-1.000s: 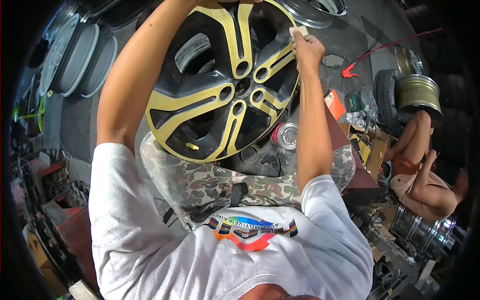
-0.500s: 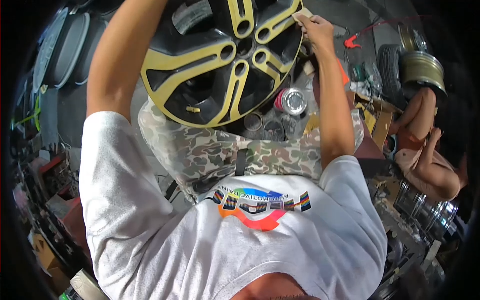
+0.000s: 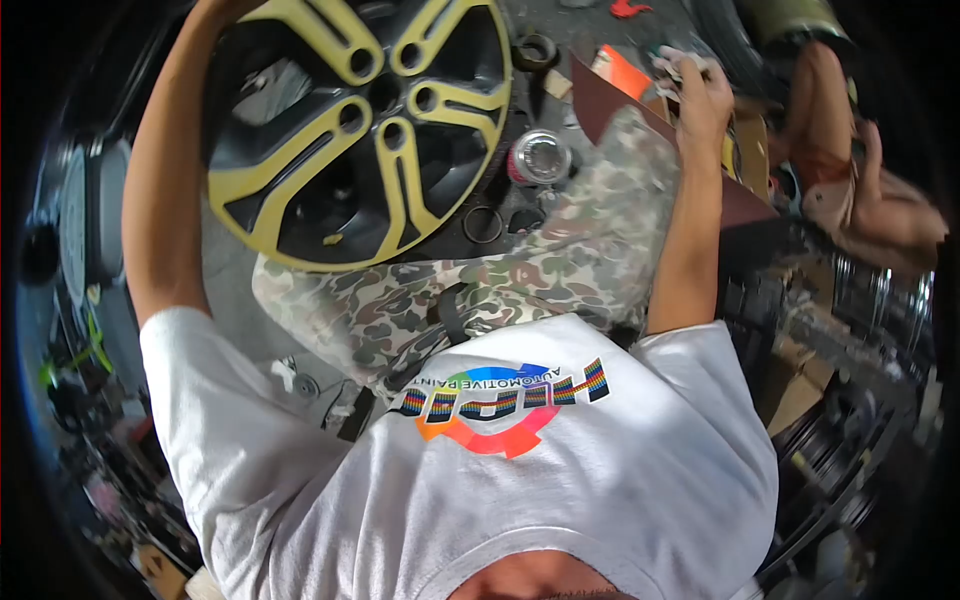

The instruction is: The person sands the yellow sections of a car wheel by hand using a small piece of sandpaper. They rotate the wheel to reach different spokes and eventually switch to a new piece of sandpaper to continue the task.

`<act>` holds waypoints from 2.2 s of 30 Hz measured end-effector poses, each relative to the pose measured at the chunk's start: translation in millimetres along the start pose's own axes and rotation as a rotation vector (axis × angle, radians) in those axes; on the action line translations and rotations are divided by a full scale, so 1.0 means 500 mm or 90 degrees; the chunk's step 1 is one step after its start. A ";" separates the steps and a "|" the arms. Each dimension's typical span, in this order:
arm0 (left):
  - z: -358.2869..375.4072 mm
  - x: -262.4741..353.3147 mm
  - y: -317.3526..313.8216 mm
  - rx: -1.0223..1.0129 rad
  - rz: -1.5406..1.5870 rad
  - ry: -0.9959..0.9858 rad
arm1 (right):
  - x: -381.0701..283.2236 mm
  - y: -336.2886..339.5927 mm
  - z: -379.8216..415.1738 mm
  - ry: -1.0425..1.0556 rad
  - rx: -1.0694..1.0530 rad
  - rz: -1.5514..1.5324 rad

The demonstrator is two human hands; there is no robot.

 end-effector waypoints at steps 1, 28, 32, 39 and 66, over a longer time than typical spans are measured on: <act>0.013 0.011 -0.006 0.021 0.032 -0.053 | -0.013 0.020 -0.003 0.032 -0.020 0.010; -0.166 -0.158 -0.046 -0.092 0.226 0.061 | 0.669 0.382 0.571 -0.257 -0.212 0.622; -0.187 -0.150 -0.049 -0.129 0.186 0.097 | 0.677 0.420 0.585 -0.253 -0.232 0.737; -0.193 -0.147 -0.046 -0.109 0.203 0.035 | 0.540 0.335 0.467 -0.437 -0.133 0.798; -0.179 -0.211 -0.045 -0.122 0.218 0.018 | 0.259 0.622 0.539 -0.126 -0.018 0.966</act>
Point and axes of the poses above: each hand's wrist, its own z-axis away from the middle knuckle, its own y-axis out of the back of the hand, x = y × z, the point moved 3 cm from there along -z, towards the middle knuckle, and after that the axes turned 3 degrees about x, right-handed, at the moved point
